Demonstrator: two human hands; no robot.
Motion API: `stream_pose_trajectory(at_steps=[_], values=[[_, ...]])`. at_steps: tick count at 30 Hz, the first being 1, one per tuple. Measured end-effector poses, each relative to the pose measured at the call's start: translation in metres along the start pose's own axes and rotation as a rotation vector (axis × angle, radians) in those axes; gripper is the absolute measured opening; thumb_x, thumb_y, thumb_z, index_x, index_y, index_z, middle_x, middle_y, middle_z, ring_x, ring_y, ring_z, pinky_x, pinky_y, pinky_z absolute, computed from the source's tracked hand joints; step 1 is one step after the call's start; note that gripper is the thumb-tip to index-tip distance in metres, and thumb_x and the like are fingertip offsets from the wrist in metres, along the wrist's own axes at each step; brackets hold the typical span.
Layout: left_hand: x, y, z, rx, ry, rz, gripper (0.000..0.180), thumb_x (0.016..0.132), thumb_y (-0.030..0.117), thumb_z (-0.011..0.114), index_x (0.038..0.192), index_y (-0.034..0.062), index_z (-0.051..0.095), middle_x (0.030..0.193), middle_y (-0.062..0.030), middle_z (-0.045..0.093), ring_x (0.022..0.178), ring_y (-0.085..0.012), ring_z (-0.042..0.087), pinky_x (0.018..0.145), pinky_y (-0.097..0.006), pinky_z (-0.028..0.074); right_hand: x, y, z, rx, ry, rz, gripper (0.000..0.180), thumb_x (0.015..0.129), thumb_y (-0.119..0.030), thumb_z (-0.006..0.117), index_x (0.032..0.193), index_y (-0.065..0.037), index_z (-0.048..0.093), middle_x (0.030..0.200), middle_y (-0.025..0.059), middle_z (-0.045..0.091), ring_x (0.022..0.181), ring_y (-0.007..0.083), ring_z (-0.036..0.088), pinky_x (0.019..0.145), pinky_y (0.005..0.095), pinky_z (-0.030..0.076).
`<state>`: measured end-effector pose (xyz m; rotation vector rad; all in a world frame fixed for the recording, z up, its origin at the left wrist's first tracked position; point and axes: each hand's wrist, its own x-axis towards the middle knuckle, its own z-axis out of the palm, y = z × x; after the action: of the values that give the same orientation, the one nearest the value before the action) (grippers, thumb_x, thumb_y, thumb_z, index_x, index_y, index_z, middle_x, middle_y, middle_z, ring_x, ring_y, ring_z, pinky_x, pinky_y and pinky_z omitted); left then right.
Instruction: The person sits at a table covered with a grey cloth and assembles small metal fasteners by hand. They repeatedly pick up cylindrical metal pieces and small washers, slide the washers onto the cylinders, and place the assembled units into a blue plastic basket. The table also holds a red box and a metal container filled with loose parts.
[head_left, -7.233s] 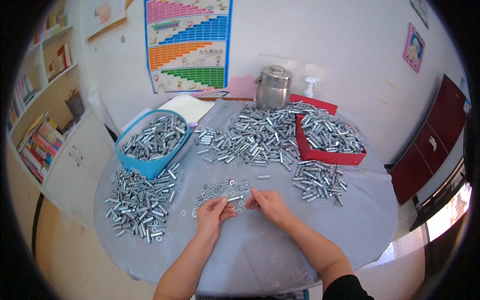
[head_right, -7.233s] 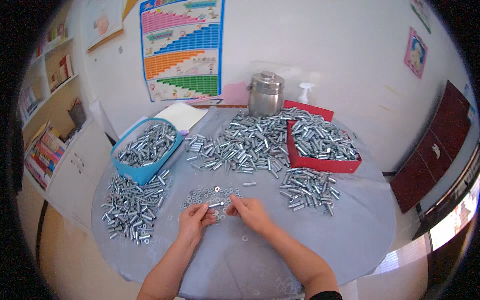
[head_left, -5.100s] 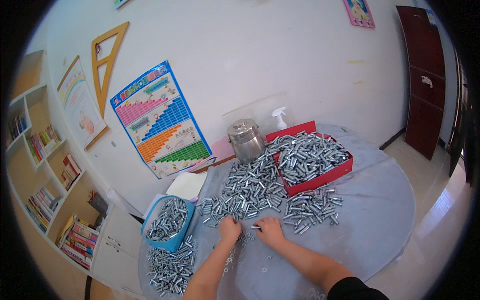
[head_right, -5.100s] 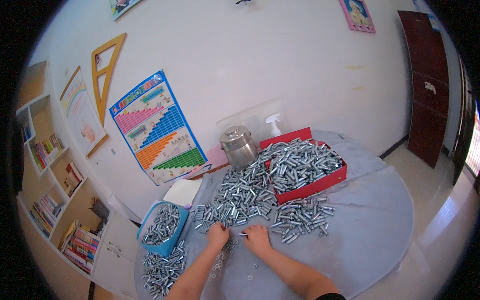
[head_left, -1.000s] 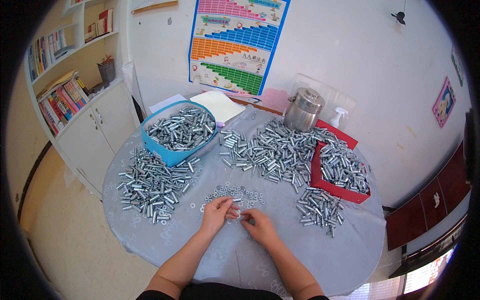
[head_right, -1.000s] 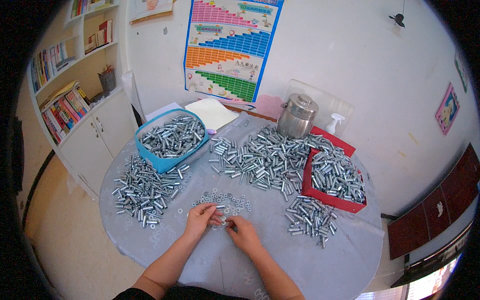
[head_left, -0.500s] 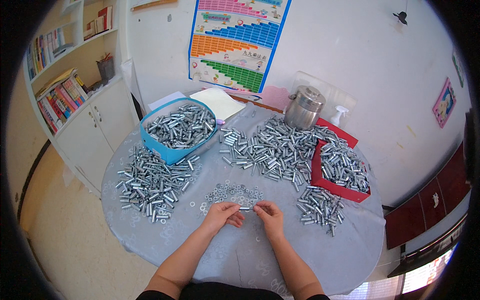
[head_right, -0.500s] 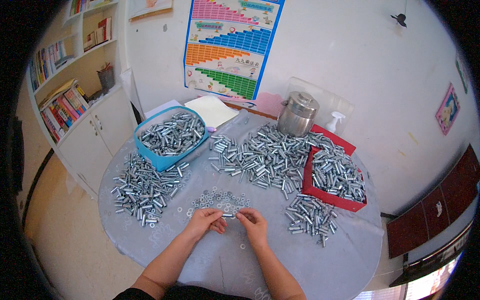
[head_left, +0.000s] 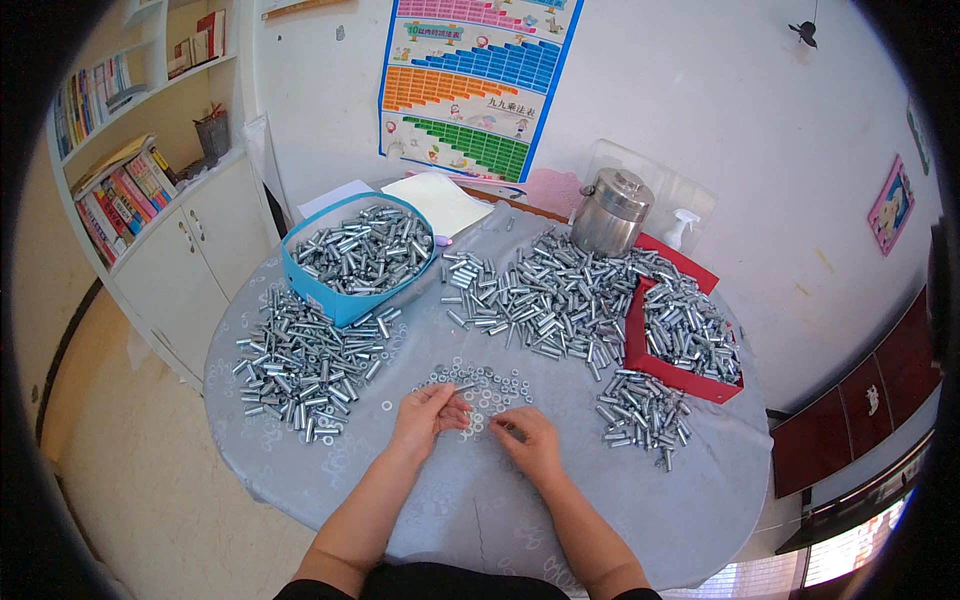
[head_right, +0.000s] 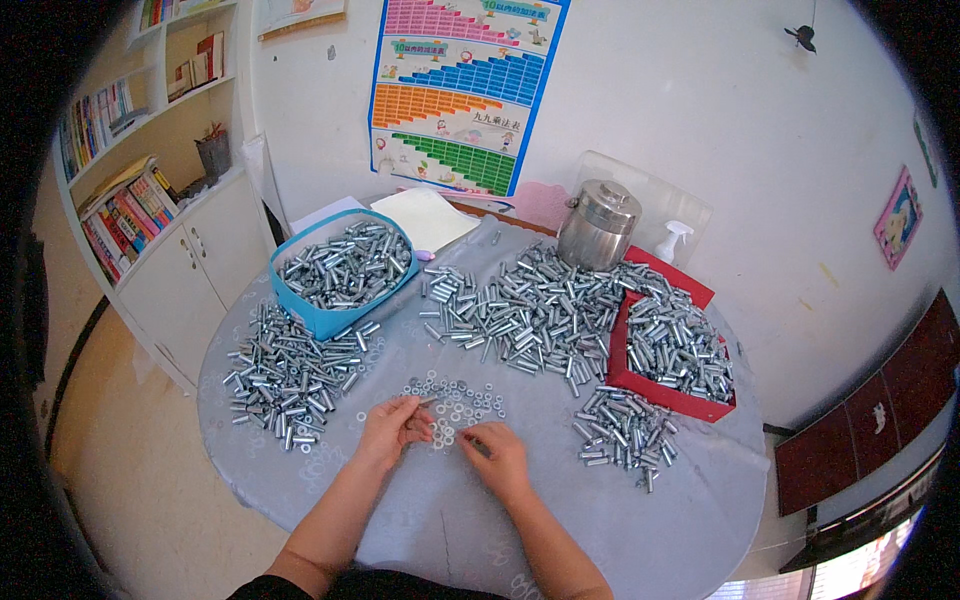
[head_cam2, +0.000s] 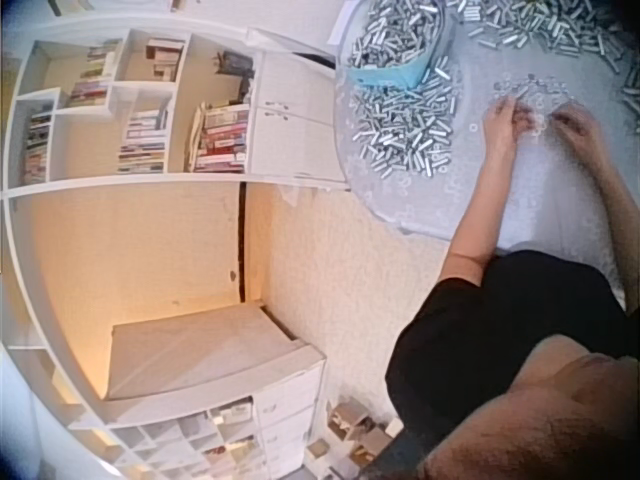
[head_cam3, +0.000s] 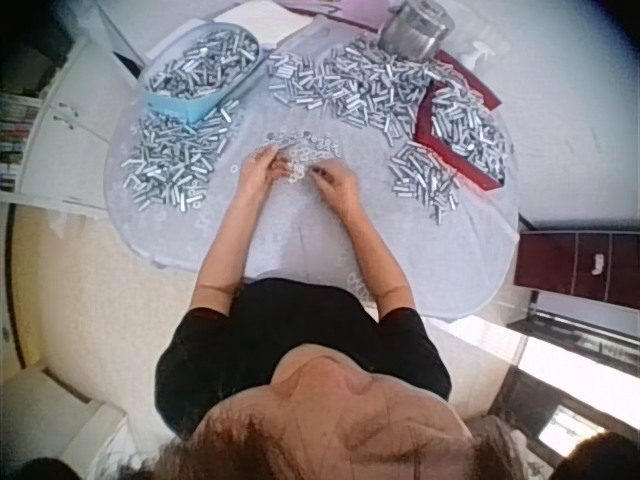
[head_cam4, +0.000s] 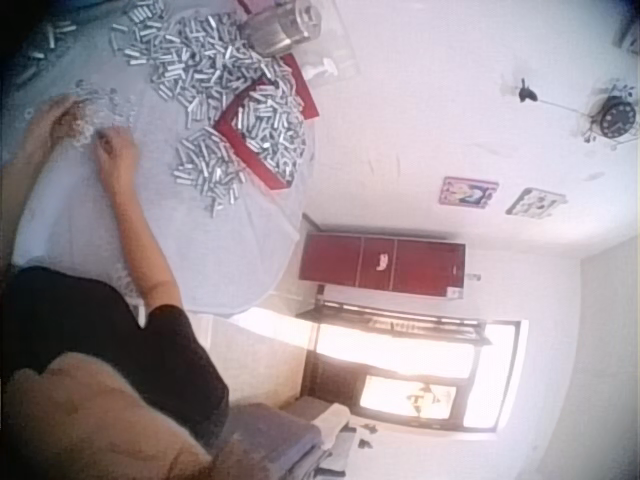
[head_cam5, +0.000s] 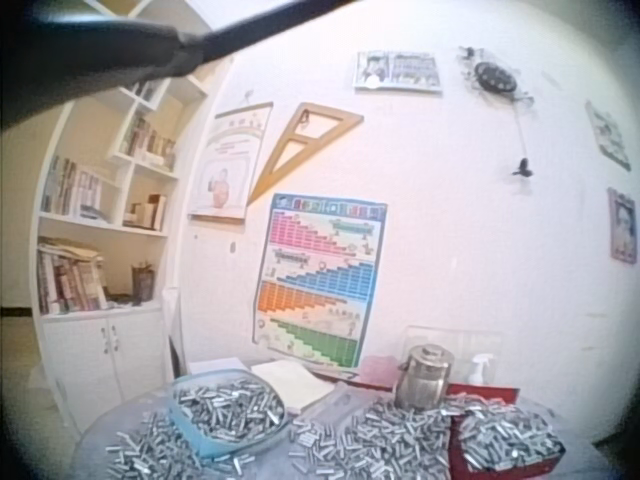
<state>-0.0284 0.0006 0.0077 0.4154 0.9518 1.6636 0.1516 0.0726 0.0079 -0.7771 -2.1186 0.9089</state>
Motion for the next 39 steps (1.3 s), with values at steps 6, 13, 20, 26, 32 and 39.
stream_pose_trajectory(at_steps=[6, 13, 20, 26, 32, 39], values=[[0.001, -0.002, 0.000, -0.005, 0.035, -0.015, 0.022, 0.090, 0.019, 0.054, 0.089, -0.0019, 0.058, 0.078, -0.0144, 0.065, 0.060, -0.0192, 0.063, 0.055, -0.030, 0.054, 0.000, -0.003, 0.004, -0.325, -0.151, -0.227, 0.019, 0.072, -0.026, 0.069, 0.081, -0.010, 0.067, 0.082, 0.0040, 0.061, 0.080, 0.0242, 0.056, 0.072, 0.0363, 0.043], [-0.001, -0.006, 0.003, 0.072, 0.028, -0.063, 0.022, 0.090, 0.019, 0.055, 0.090, -0.0022, 0.058, 0.079, -0.0150, 0.065, 0.061, -0.0195, 0.063, 0.055, -0.030, 0.054, 0.000, 0.004, 0.006, -0.175, -0.147, -0.111, 0.015, 0.071, -0.017, 0.071, 0.081, -0.006, 0.065, 0.079, 0.0046, 0.063, 0.075, 0.0220, 0.058, 0.068, 0.0346, 0.044], [-0.002, -0.010, 0.008, 0.156, -0.019, -0.129, 0.023, 0.089, 0.018, 0.055, 0.094, -0.0046, 0.057, 0.080, -0.0173, 0.064, 0.061, -0.0209, 0.063, 0.055, -0.031, 0.055, 0.003, 0.008, 0.000, 0.701, 0.170, 0.390, 0.011, 0.079, -0.009, 0.068, 0.086, -0.003, 0.063, 0.078, -0.0020, 0.060, 0.071, 0.0051, 0.052, 0.063, 0.0191, 0.041], [-0.006, -0.011, 0.010, 0.192, -0.102, -0.189, 0.028, 0.088, 0.020, 0.059, 0.097, -0.0072, 0.056, 0.080, -0.0191, 0.064, 0.061, -0.0215, 0.063, 0.055, -0.031, 0.055, 0.000, 0.018, 0.000, 0.703, 0.123, 0.395, 0.010, 0.082, -0.007, 0.064, 0.090, -0.002, 0.062, 0.085, 0.0019, 0.063, 0.079, 0.0088, 0.057, 0.073, 0.0203, 0.044], [-0.006, -0.009, 0.011, 0.174, -0.111, -0.227, 0.031, 0.087, 0.022, 0.060, 0.097, -0.0071, 0.056, 0.081, -0.0191, 0.064, 0.061, -0.0223, 0.063, 0.056, -0.033, 0.055, 0.000, 0.016, -0.001, 0.474, 0.097, 0.268, 0.013, 0.083, -0.011, 0.064, 0.090, -0.001, 0.066, 0.083, 0.0027, 0.064, 0.075, 0.0097, 0.056, 0.069, 0.0227, 0.043], [-0.004, -0.011, 0.006, 0.099, -0.121, -0.238, 0.029, 0.088, 0.023, 0.058, 0.096, -0.0048, 0.056, 0.081, -0.0167, 0.064, 0.063, -0.0213, 0.063, 0.058, -0.032, 0.055, 0.009, 0.017, -0.014, 0.097, 0.382, 0.184, 0.014, 0.083, -0.012, 0.060, 0.092, -0.002, 0.066, 0.087, 0.0084, 0.064, 0.081, 0.0185, 0.057, 0.072, 0.0292, 0.044]])
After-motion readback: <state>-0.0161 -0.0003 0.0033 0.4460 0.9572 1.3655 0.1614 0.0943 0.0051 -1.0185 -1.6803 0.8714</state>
